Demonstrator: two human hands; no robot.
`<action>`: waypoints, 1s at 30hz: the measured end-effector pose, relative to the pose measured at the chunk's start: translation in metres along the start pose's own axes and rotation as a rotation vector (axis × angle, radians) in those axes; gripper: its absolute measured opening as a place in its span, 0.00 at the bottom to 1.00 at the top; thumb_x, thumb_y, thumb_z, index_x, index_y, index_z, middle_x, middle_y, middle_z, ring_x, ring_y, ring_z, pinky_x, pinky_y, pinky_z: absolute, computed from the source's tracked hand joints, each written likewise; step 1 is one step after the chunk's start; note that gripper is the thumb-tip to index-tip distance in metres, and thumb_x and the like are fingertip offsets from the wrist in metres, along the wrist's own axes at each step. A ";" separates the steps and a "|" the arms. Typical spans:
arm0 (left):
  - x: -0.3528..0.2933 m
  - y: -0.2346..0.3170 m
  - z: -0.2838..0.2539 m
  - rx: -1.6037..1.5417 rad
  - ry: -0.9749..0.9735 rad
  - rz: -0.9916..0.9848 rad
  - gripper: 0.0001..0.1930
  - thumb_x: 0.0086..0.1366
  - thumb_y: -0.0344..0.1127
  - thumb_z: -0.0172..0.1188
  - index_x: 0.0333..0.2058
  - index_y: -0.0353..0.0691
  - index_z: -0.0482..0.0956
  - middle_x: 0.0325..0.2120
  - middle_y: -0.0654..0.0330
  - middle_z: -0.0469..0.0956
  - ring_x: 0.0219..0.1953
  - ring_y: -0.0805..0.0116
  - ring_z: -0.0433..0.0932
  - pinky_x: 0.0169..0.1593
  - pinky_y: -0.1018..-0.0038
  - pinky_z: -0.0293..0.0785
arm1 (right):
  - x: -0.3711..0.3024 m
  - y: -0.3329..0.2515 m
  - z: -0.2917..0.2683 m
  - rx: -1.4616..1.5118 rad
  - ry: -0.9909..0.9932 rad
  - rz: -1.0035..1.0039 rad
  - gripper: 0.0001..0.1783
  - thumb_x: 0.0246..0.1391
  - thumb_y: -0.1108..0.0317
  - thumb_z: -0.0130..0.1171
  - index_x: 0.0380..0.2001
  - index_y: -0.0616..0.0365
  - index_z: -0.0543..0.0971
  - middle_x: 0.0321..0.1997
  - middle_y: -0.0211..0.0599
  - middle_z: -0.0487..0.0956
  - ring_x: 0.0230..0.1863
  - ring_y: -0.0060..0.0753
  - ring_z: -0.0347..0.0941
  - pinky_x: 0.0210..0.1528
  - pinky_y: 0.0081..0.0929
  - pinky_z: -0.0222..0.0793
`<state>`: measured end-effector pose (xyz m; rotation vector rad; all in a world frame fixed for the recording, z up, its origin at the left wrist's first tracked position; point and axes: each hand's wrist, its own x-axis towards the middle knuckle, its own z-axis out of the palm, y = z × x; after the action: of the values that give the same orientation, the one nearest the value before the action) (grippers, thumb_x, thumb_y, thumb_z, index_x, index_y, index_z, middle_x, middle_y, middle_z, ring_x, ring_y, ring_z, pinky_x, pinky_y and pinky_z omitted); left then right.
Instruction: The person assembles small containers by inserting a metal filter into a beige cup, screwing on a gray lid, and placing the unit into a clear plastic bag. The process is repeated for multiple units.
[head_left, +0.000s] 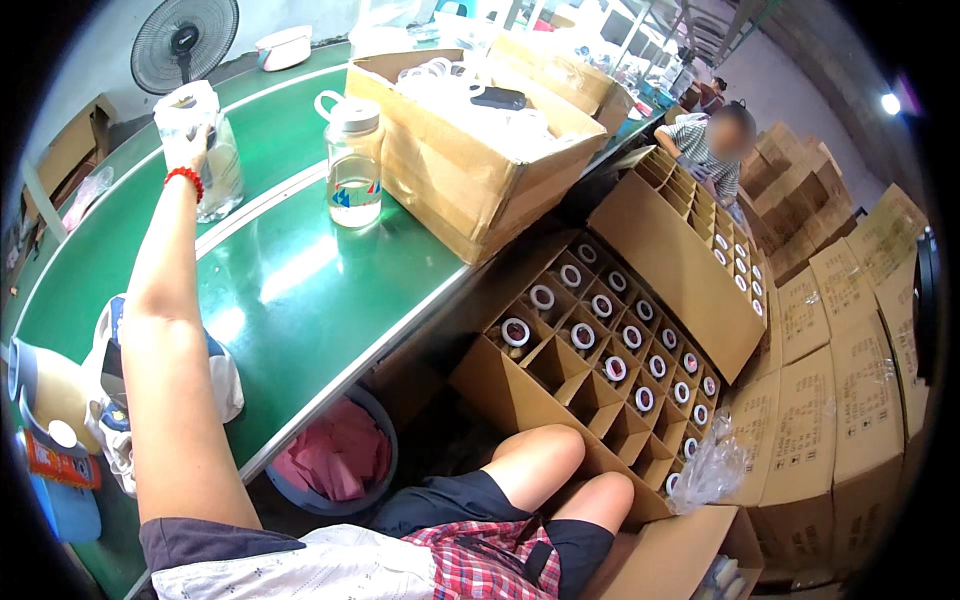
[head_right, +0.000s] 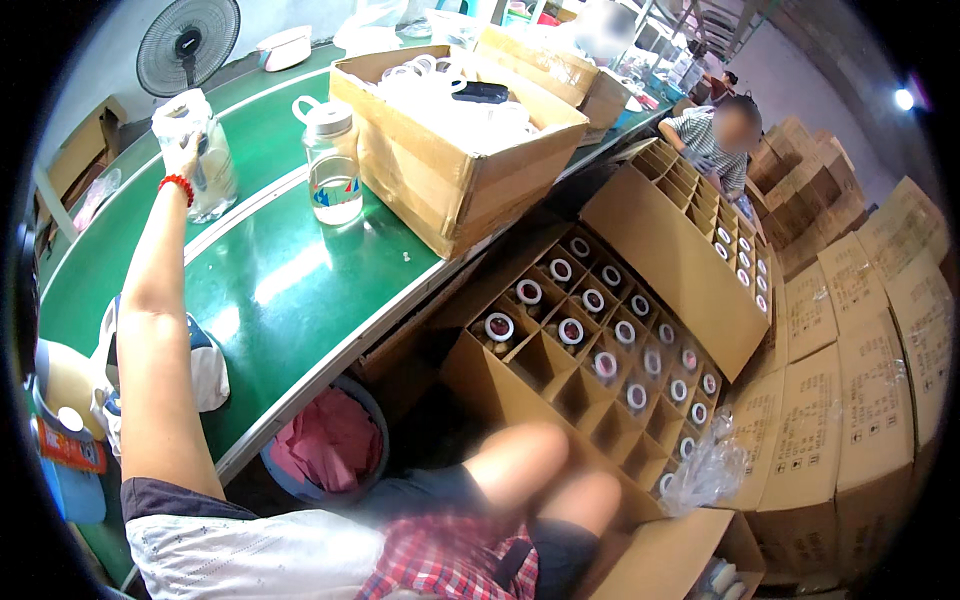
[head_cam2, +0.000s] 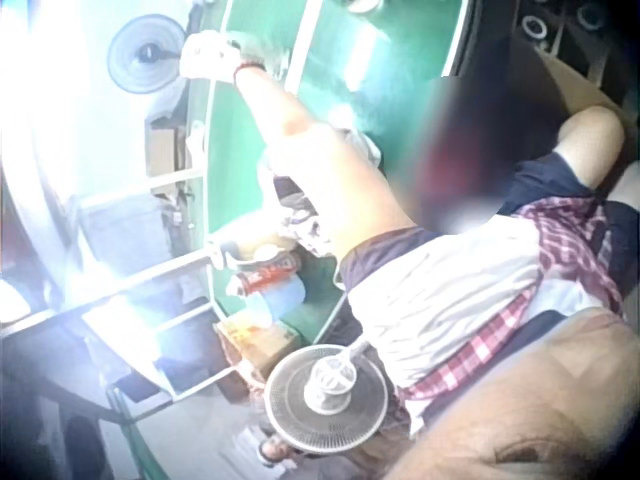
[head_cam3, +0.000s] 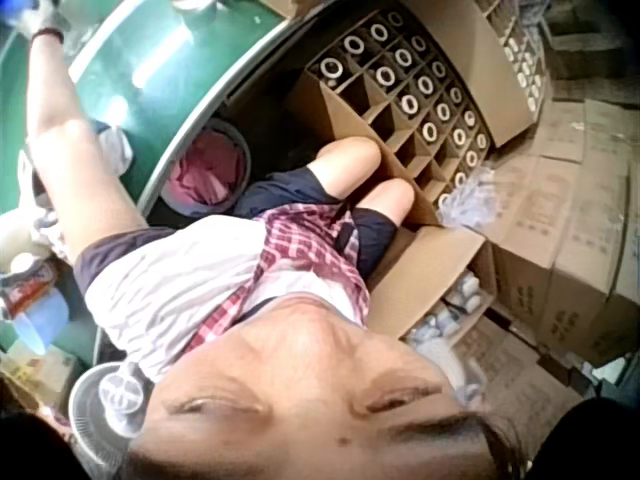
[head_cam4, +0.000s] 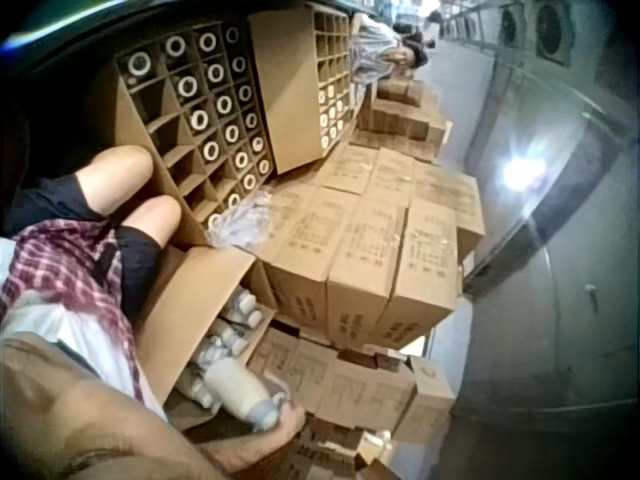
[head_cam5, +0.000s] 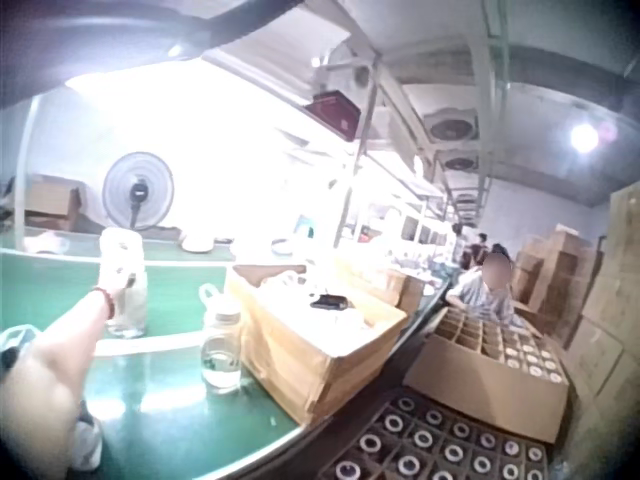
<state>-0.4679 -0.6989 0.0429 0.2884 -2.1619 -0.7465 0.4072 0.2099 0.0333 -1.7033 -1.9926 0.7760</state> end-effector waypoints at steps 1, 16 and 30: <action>-0.010 0.010 0.002 0.062 0.029 -0.038 0.39 0.57 0.57 0.62 0.60 0.34 0.68 0.59 0.47 0.69 0.62 0.52 0.66 0.65 0.66 0.58 | -0.003 -0.008 0.001 0.039 0.005 -0.016 0.33 0.58 0.54 0.52 0.62 0.61 0.66 0.63 0.41 0.70 0.62 0.41 0.66 0.61 0.41 0.64; -0.499 0.448 -0.039 -1.249 -1.211 0.796 0.23 0.73 0.43 0.45 0.60 0.34 0.65 0.61 0.50 0.65 0.60 0.59 0.67 0.64 0.64 0.61 | -0.094 -0.025 0.295 1.327 -0.516 0.000 0.35 0.59 0.49 0.51 0.62 0.62 0.65 0.62 0.38 0.69 0.60 0.39 0.66 0.61 0.39 0.63; -0.634 0.515 -0.065 -1.401 -1.719 -0.050 0.26 0.73 0.50 0.40 0.52 0.32 0.72 0.58 0.52 0.68 0.53 0.63 0.73 0.57 0.70 0.67 | -0.081 -0.169 0.171 0.655 -0.728 -0.409 0.25 0.69 0.57 0.42 0.53 0.69 0.74 0.57 0.43 0.76 0.59 0.32 0.69 0.63 0.29 0.60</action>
<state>0.0125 -0.0375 -0.0143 -1.5178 -2.0428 -2.9120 0.1858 0.0871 0.0153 -0.6450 -2.0388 1.8028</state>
